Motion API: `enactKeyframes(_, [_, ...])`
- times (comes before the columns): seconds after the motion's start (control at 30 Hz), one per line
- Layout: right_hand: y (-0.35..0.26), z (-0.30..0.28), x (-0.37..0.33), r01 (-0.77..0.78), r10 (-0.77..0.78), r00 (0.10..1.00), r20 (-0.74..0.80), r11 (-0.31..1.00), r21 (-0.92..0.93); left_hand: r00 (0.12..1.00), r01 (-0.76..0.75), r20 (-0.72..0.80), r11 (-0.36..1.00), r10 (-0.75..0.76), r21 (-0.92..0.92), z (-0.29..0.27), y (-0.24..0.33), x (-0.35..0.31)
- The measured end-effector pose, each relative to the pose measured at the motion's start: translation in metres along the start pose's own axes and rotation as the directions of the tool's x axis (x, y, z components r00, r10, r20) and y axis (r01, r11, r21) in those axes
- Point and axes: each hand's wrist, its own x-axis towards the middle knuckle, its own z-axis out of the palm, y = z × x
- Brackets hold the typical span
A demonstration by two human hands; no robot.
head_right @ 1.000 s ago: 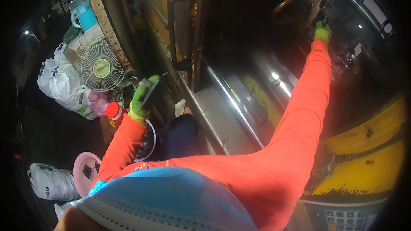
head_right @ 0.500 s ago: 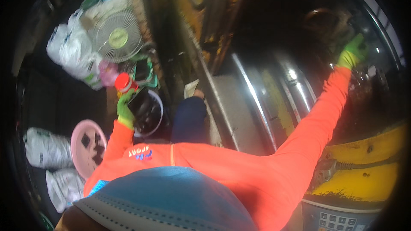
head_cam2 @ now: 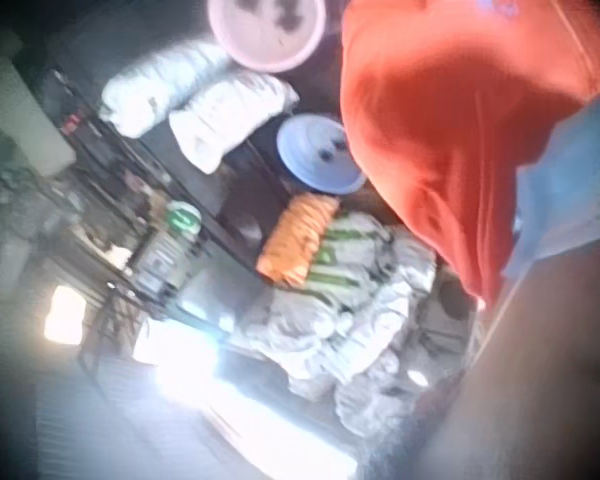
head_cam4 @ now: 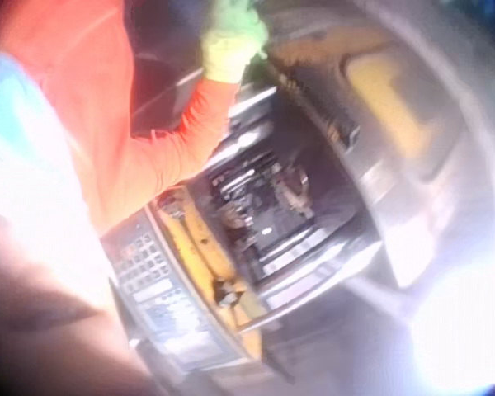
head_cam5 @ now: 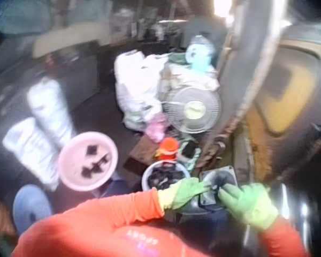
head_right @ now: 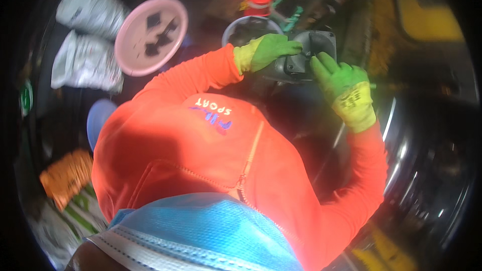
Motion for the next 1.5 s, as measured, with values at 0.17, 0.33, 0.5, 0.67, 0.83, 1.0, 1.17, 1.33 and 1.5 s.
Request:
enactKeyframes(0.17, [0.049,-0.002,-0.010,-0.349,0.674,0.722,-0.156,0.550,0.758,0.787,0.550,-0.263,0.828,-0.558,-0.110,-0.023,-0.063,-0.138])
enactKeyframes(0.33, [0.073,0.024,-0.048,-0.590,0.687,0.311,-0.657,0.681,0.434,0.358,0.928,-0.460,0.256,-0.813,0.270,-0.070,-0.125,-0.334])
enactKeyframes(0.5, [-0.050,0.125,-0.011,-0.355,0.738,0.674,0.023,0.297,0.887,0.261,0.303,-0.397,0.465,-0.880,-0.832,-0.123,-0.181,-0.462])
enactKeyframes(0.67, [-0.141,0.160,0.051,-0.437,0.554,0.768,0.322,0.086,0.895,0.010,-0.078,-0.383,0.381,-0.924,-0.921,-0.146,-0.185,-0.439])
enactKeyframes(0.83, [-0.144,0.162,0.062,-0.409,0.611,0.738,0.285,0.071,0.910,0.049,-0.334,-0.351,0.316,-0.935,-0.888,-0.142,-0.182,-0.377])
enactKeyframes(1.0, [-0.099,0.138,0.030,-0.274,0.783,0.617,0.080,0.118,0.954,0.201,-0.465,-0.247,0.130,-0.948,-0.876,-0.088,-0.180,-0.290])
enactKeyframes(1.17, [-0.046,0.086,-0.005,-0.100,0.861,0.345,-0.373,0.430,0.897,0.370,-0.413,0.039,-0.202,-0.928,-0.888,-0.021,-0.141,-0.202])
enactKeyframes(1.33, [0.002,0.049,-0.031,-0.419,0.342,0.187,-0.921,0.876,0.240,0.542,0.052,0.071,-0.050,-0.837,-0.997,0.022,-0.109,-0.157])
enactKeyframes(1.5, [0.051,0.022,-0.094,-0.582,0.274,0.257,-0.927,0.810,0.078,0.688,0.511,0.059,0.425,-0.723,-0.747,0.046,-0.101,-0.158])
